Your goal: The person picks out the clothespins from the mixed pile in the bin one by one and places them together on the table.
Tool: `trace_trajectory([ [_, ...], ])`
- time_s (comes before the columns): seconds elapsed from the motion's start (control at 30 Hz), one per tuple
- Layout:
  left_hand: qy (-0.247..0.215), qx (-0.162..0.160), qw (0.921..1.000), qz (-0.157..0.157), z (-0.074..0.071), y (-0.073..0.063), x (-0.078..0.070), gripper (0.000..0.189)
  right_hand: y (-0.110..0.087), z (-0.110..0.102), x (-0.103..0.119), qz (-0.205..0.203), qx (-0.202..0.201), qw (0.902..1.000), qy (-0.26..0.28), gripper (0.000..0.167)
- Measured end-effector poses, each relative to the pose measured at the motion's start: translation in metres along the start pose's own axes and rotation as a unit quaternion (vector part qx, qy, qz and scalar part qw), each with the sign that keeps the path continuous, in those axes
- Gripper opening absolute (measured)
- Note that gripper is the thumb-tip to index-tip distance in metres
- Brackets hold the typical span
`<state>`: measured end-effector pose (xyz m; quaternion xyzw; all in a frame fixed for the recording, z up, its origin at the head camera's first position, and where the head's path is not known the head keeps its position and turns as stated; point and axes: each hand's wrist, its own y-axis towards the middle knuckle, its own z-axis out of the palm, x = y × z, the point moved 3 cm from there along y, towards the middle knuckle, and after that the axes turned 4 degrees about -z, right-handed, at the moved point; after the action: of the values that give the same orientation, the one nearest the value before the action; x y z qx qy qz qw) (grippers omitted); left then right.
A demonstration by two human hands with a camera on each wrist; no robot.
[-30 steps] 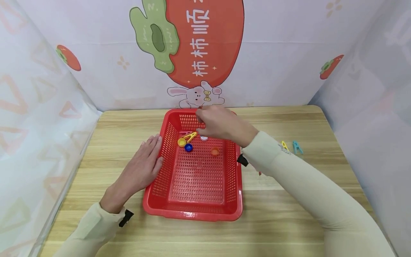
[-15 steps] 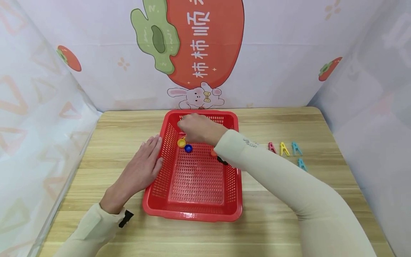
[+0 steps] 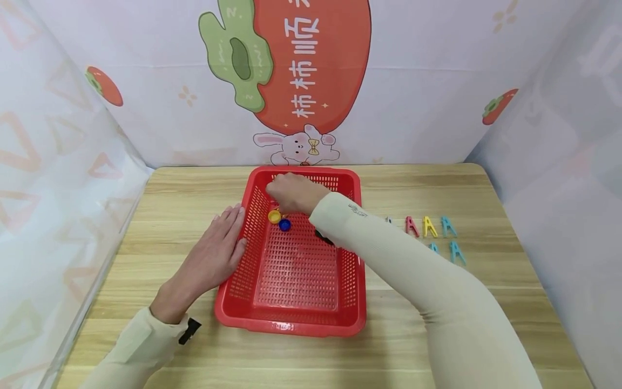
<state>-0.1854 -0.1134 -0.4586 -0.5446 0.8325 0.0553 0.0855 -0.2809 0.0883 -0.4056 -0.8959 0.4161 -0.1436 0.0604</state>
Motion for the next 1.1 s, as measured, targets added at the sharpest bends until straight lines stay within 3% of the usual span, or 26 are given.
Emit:
trace_trajectory([
  [1.1, -0.003, 0.002, 1.0, 0.006, -0.001, -0.001, 0.001, 0.075, 0.032, 0.032, -0.001, 0.013, 0.065, 0.9955, -0.068, 0.038],
])
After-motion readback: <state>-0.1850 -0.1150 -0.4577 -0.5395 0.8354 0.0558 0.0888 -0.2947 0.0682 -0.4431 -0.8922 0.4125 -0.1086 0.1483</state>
